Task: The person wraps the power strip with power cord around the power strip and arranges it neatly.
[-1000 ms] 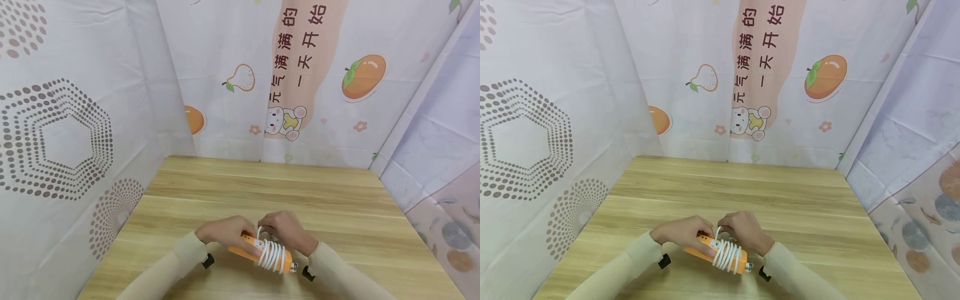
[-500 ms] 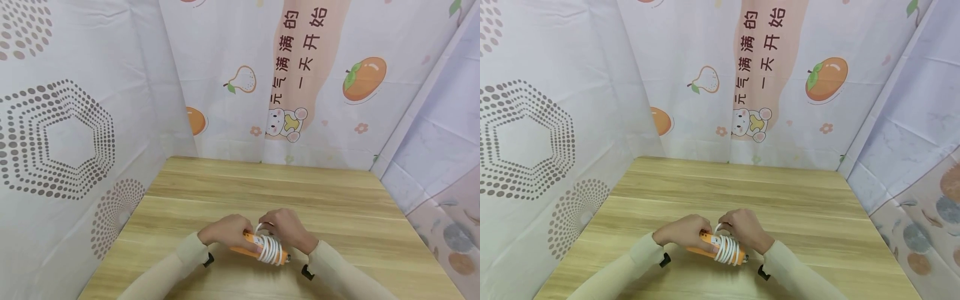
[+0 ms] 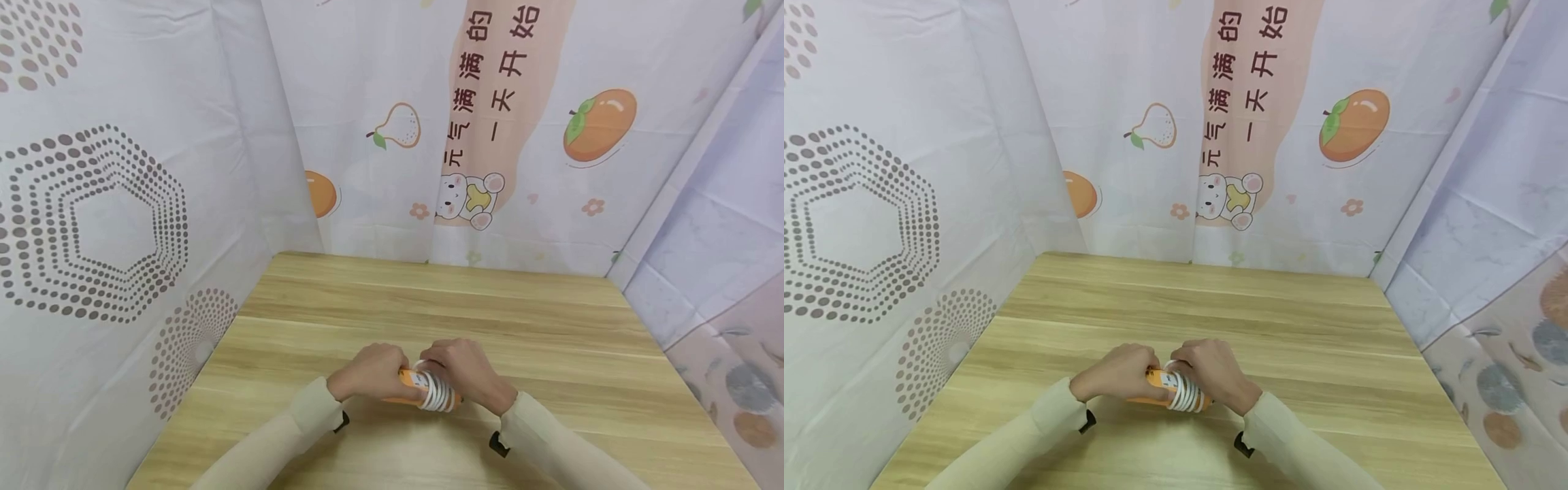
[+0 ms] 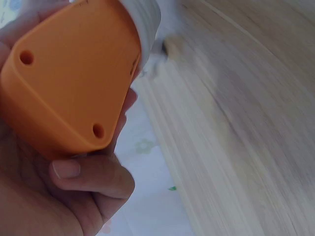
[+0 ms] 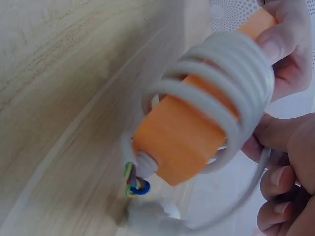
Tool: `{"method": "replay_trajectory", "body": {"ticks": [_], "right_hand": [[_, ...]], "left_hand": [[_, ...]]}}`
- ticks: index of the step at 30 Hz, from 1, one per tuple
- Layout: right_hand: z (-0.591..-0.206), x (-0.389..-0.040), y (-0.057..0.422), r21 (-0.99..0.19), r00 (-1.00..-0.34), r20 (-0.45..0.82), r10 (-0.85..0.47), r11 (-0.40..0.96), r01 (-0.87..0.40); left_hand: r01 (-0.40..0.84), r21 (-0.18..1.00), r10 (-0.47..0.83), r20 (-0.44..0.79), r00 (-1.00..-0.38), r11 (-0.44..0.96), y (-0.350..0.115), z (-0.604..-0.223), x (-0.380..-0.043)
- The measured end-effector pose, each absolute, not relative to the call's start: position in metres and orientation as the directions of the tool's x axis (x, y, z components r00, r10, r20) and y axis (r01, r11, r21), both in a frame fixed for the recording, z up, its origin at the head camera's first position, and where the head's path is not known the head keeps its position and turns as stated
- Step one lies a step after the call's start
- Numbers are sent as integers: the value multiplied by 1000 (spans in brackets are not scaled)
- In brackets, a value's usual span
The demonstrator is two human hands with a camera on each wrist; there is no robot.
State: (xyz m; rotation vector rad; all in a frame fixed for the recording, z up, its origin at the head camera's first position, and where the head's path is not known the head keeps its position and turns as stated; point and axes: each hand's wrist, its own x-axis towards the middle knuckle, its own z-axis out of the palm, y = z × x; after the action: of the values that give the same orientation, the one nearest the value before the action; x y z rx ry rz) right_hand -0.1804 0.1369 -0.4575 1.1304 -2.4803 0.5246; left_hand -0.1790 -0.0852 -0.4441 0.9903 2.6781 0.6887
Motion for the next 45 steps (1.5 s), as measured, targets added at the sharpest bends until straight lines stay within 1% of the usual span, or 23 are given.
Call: {"method": "replay_trajectory", "body": {"ticks": [4,13,18,22,24,27,32,38,45], "right_hand": [[-458,-181,137,-174,-611,475,-633,613,-770],[-457,-182,133,-153,-602,519,-606,628,-763],[-456,-182,132,-163,-634,504,-587,656,-737],[-454,-181,131,-179,-650,504,-569,667,-723],[-453,-181,130,-188,-660,506,-556,676,-713],[-452,-181,130,-222,-684,498,-532,685,-694],[-450,-181,129,-278,-725,468,-505,695,-663],[-450,-180,128,-329,-770,429,-473,711,-621],[-447,-182,129,-332,-749,480,-456,696,-636]], "left_hand": [[558,451,625,-1,-780,697,-84,-449,-180],[568,342,576,88,-813,749,-83,-449,-182],[568,270,553,137,-822,778,-83,-450,-181],[582,174,549,207,-810,794,-82,-453,-183],[569,129,531,239,-813,812,-82,-455,-184],[530,94,491,272,-828,843,-83,-457,-187],[490,88,451,275,-849,867,-87,-463,-193],[456,113,412,281,-867,883,-89,-469,-196],[422,204,351,311,-883,883,-88,-464,-198]]}}
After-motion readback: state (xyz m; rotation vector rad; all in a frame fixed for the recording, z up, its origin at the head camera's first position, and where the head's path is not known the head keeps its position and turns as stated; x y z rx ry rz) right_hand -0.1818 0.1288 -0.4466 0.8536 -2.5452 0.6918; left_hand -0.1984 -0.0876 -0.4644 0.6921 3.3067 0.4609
